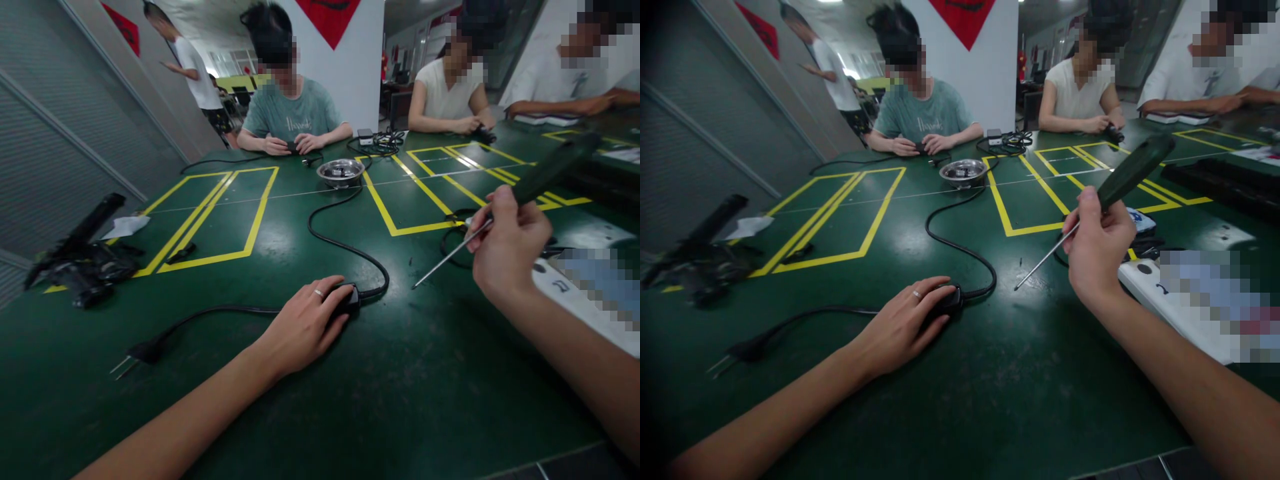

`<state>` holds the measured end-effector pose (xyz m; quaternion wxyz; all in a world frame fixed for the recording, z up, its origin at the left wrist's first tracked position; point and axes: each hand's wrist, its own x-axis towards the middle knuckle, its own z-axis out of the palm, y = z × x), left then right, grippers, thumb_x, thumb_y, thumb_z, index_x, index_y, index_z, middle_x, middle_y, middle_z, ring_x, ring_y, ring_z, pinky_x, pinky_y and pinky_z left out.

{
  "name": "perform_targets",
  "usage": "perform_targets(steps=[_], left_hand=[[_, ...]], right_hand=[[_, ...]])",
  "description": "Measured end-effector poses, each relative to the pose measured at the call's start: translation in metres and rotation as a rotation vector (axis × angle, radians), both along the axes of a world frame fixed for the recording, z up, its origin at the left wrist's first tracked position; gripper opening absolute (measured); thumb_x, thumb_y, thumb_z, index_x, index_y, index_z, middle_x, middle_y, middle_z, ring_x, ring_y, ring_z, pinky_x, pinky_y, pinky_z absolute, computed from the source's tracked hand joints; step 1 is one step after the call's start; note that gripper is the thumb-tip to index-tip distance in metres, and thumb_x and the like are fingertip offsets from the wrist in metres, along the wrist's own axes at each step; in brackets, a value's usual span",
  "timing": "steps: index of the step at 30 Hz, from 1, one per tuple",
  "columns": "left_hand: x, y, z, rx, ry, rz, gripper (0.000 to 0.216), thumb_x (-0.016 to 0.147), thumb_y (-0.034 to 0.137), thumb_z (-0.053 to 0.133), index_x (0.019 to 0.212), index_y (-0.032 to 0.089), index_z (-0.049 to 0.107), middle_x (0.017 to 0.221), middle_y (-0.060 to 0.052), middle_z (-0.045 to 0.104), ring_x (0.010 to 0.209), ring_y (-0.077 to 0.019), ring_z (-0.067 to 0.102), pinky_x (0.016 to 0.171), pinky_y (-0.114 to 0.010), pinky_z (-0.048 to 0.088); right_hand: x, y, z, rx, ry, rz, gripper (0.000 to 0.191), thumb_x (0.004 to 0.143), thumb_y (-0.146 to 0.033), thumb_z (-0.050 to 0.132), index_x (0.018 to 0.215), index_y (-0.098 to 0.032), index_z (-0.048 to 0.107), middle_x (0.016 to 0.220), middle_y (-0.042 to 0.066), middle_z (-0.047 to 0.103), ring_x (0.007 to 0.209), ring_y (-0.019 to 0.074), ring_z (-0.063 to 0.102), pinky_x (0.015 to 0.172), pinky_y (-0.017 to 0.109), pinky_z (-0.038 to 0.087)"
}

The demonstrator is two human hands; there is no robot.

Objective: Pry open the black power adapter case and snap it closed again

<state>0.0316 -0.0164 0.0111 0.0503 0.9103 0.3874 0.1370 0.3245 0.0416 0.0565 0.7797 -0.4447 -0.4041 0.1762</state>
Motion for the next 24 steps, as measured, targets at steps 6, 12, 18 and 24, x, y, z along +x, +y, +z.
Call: perform_targets(steps=[6,12,18,24], left_hand=[[-0.029,0.004,0.018,-0.080,0.028,-0.025,0.039,0.094,0.036,0.049,0.130,0.020,0.044,0.137,-0.013,0.048,0.121,-0.0258,0.051,0.103,-0.047,0.044],[-0.041,0.013,0.021,-0.255,-0.032,0.033,0.040,0.090,0.041,0.056,0.125,0.023,0.048,0.122,-0.008,0.058,0.105,-0.0217,0.060,0.090,-0.039,0.052],[-0.041,0.013,0.004,-0.296,-0.167,0.090,0.039,0.087,0.041,0.060,0.121,0.024,0.051,0.117,-0.007,0.060,0.099,-0.0205,0.061,0.085,-0.037,0.053],[-0.033,0.016,0.000,-0.331,-0.255,0.090,0.042,0.086,0.043,0.062,0.122,0.024,0.053,0.118,-0.008,0.060,0.100,-0.0222,0.061,0.087,-0.041,0.052]], right_hand=[[0.004,0.000,-0.005,0.060,-0.193,-0.096,0.016,0.088,-0.040,0.058,0.079,-0.026,0.057,0.055,-0.003,0.053,0.045,0.0128,0.047,0.045,0.031,0.035],[-0.003,-0.005,-0.010,0.037,-0.261,-0.029,0.014,0.089,-0.044,0.056,0.088,-0.030,0.056,0.060,-0.003,0.055,0.044,0.0139,0.044,0.044,0.032,0.032],[-0.007,-0.005,-0.009,0.033,-0.274,-0.065,0.017,0.089,-0.045,0.056,0.087,-0.028,0.056,0.062,-0.004,0.057,0.041,0.0115,0.045,0.040,0.030,0.032],[-0.010,-0.008,-0.001,0.061,-0.113,0.069,0.018,0.089,-0.043,0.056,0.085,-0.025,0.057,0.060,-0.002,0.056,0.042,0.0119,0.049,0.039,0.029,0.037]])
